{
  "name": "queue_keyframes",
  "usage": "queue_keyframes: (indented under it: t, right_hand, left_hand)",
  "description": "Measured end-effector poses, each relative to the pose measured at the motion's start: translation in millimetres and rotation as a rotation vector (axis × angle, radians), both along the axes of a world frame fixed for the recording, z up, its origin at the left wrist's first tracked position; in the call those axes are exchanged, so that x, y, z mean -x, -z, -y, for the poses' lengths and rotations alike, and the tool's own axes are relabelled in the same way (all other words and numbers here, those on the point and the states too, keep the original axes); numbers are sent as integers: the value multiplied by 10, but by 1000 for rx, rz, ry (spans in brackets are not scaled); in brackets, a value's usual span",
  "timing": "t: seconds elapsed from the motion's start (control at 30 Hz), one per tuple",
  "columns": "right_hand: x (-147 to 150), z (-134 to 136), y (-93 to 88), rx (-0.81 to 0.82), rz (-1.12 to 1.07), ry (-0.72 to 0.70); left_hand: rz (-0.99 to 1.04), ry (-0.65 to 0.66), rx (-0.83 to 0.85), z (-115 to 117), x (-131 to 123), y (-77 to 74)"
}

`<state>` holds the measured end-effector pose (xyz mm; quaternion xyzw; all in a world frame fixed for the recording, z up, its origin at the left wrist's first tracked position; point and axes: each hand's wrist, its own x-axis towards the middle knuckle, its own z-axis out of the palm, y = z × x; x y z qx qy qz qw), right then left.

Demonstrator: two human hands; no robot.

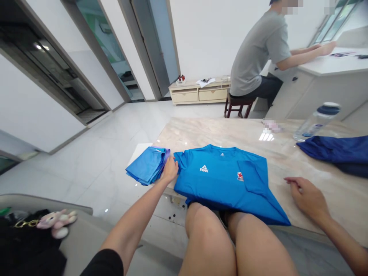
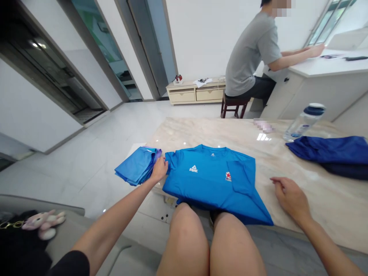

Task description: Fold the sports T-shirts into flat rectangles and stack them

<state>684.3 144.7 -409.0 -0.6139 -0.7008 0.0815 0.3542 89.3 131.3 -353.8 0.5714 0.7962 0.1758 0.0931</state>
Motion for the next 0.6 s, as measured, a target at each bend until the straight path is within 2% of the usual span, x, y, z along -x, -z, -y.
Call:
queue_keyframes:
  t: [0.13, 0.3, 0.4, 0.6]
  right_hand:
    - [-8, -89, 140, 7, 39, -19]
    - [101, -117, 147, -33, 178, -20]
    - [113, -73, 96, 2, 192, 43]
    - [140, -51, 55, 17, 250, 50]
  left_hand:
    - [30, -180, 54, -377, 124, 49]
    - [91, -213, 89, -595, 115, 64]
    - [87, -234, 35, -514, 108, 48]
    - [36, -246, -57, -57, 93, -72]
